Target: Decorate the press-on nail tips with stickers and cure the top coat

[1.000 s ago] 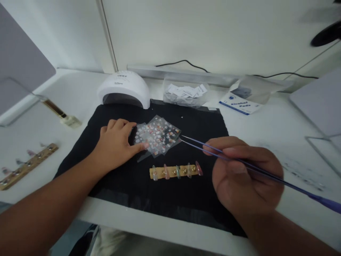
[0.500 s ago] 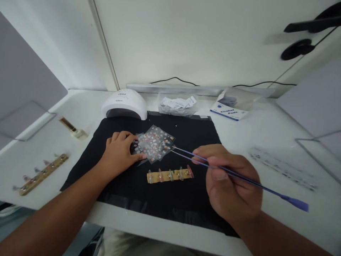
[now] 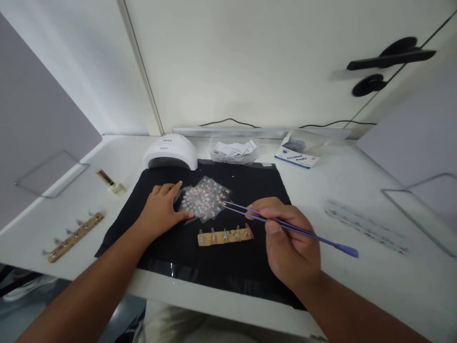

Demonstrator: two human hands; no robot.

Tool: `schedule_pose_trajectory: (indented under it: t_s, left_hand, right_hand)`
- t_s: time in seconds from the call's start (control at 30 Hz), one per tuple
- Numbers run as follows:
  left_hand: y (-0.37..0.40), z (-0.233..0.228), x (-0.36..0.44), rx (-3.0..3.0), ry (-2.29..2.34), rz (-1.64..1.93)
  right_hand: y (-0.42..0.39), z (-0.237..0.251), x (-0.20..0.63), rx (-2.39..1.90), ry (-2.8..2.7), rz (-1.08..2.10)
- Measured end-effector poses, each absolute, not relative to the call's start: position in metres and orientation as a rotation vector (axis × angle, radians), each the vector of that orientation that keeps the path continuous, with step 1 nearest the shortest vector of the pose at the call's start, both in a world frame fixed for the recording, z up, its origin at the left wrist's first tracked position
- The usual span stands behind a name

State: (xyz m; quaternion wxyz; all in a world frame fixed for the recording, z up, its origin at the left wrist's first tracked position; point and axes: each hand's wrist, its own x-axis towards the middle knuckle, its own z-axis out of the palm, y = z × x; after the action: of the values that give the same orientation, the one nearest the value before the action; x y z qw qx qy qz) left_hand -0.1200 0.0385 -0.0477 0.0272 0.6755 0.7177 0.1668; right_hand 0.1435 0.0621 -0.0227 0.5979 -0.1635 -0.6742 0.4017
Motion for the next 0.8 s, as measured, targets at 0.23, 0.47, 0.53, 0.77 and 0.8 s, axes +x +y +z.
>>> schedule_pose_trajectory:
  t_s: [0.23, 0.47, 0.53, 0.77, 0.8]
  left_hand:
    - [0.039, -0.046, -0.123, 2.132, 2.141, 0.544]
    - [0.038, -0.051, -0.125, 2.176, 1.967, 0.735]
    - [0.037, -0.051, -0.124, 2.193, 1.891, 0.793]
    - [0.035, -0.05, -0.123, 2.166, 1.651, 0.981]
    - [0.034, -0.05, -0.122, 2.154, 1.615, 1.005]
  right_hand:
    - [0.066, -0.022, 0.139, -0.496, -1.514, 0.932]
    - [0.073, -0.016, 0.138, -0.625, -1.513, 0.999]
    - [0.074, -0.01, 0.137, -0.616, -1.555, 1.046]
    - [0.097, 0.002, 0.116, -0.472, -1.827, 1.267]
    - [0.102, 0.0, 0.112, -0.442, -1.852, 1.289]
